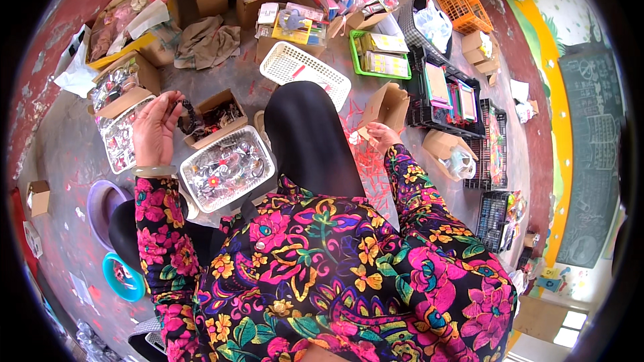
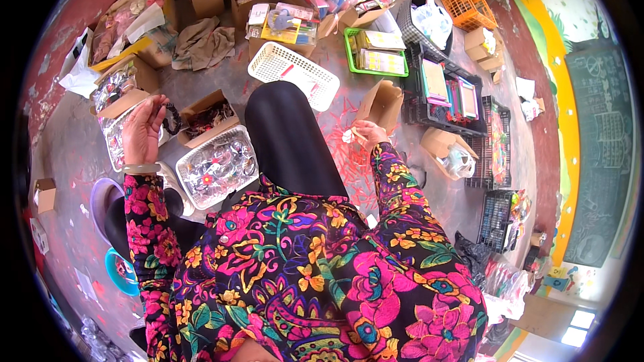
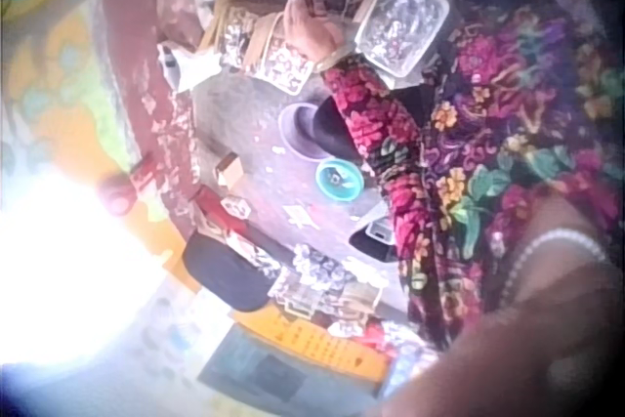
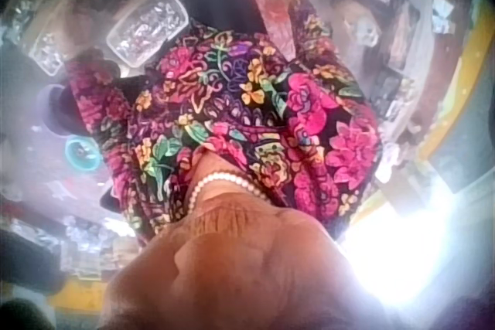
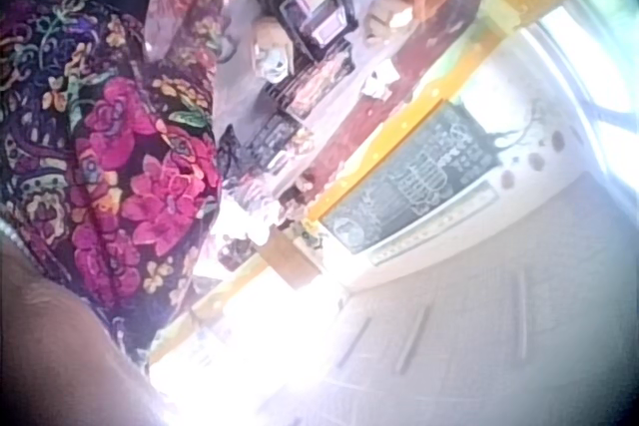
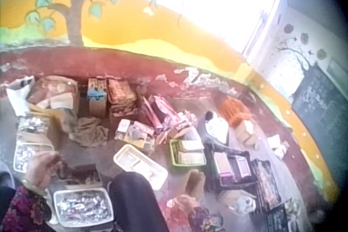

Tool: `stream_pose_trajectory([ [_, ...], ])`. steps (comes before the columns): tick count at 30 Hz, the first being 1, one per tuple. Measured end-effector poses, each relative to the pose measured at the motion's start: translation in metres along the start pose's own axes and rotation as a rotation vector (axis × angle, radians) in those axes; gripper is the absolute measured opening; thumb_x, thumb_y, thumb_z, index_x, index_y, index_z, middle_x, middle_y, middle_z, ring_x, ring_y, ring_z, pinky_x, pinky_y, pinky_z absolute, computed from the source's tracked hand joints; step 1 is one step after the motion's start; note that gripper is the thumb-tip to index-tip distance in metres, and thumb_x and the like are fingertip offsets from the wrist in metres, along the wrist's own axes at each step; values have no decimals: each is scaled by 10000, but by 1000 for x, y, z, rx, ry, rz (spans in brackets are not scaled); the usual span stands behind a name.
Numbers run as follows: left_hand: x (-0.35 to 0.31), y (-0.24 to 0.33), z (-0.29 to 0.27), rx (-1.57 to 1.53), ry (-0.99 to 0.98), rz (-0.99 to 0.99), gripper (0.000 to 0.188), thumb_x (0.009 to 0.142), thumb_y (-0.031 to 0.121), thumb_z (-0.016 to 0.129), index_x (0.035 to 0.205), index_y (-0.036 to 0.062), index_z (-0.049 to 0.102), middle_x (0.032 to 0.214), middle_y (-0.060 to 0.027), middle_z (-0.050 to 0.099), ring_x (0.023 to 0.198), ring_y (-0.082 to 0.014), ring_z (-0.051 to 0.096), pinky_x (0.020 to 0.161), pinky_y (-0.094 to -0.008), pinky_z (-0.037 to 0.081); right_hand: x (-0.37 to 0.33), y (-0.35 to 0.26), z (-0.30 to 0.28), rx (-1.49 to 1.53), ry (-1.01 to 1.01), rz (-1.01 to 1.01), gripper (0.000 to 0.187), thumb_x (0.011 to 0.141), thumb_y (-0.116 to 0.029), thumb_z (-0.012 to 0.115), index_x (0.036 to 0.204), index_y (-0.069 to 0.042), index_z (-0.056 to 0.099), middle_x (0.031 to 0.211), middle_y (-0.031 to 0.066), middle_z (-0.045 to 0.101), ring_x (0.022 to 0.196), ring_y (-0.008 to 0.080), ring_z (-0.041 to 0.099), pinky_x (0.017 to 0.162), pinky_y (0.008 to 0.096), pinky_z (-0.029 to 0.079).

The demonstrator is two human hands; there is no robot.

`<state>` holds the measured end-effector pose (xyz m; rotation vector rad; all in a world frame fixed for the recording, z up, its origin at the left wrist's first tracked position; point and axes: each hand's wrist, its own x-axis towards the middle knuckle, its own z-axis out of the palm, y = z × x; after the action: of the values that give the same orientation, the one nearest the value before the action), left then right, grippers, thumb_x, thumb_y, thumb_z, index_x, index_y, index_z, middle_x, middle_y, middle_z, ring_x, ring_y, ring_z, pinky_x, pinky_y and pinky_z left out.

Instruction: The person sits on the floor and repeatedly picks up small hair accessories, such as hair ties and clips, from a container. They place each item into a small plastic bag, seal the bag, and set it aside in a nearby basket. The process is repeated for multiple items throughout the clip.

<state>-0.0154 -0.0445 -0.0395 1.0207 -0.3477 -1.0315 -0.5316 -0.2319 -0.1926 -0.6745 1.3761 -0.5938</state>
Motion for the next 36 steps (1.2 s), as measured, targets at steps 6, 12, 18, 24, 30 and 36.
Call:
stream_pose_trajectory([
  [6, -2, 2, 2, 1, 5, 2, 205, 892, 86, 497, 1004, -67, 574, 983, -136, 616, 920, -193, 600, 777, -245, 507, 4, -4, 10, 223, -61, -63, 201, 770, 50, 564, 968, 16, 560, 900, 96, 603, 816, 213, 593, 688, 302, 487],
  [12, -1, -3, 3, -3, -46, 19, 199, 892, 104, 502, 971, -59, 583, 950, -124, 614, 897, -182, 596, 764, -254, 508, 9, -24, 26, 116, -59, 4, 163, 833, -205, 608, 818, -51, 557, 612, 20, 569, 524, 134, 541, 511, 264, 453],
  [18, -5, 0, 10, -90, -13, -11, 209, 901, 107, 492, 993, -62, 574, 996, -139, 609, 930, -195, 602, 756, -235, 525, -65, -137, 206, -145, -307, -548, 174, 876, -209, 541, 932, -52, 593, 801, 12, 606, 748, 92, 570, 617, 216, 420],
  [24, -13, 16, 10, -185, 21, 66, 214, 902, 120, 493, 1015, -43, 572, 1005, -132, 612, 941, -190, 600, 744, -239, 524, -133, -157, 375, -540, -776, -608, 304, 818, -206, 629, 1065, -41, 569, 975, 17, 605, 851, 81, 549, 667, 210, 427],
  [30, -17, 24, 8, -273, 111, 130, 182, 896, 117, 506, 989, -19, 583, 969, -98, 618, 898, -142, 596, 716, -238, 518, -132, -120, 440, -493, -1000, -421, 260, 754, -202, 706, 950, -69, 599, 857, -37, 581, 766, 39, 509, 611, 190, 387],
  [36, -21, 22, 6, -254, 92, 119, 209, 906, 137, 486, 1022, -15, 569, 997, -104, 612, 918, -129, 586, 735, -232, 504, -126, -111, 439, -397, -961, -351, 84, 795, -148, 650, 835, -74, 642, 729, -51, 584, 590, 20, 447, 532, 169, 347],
])
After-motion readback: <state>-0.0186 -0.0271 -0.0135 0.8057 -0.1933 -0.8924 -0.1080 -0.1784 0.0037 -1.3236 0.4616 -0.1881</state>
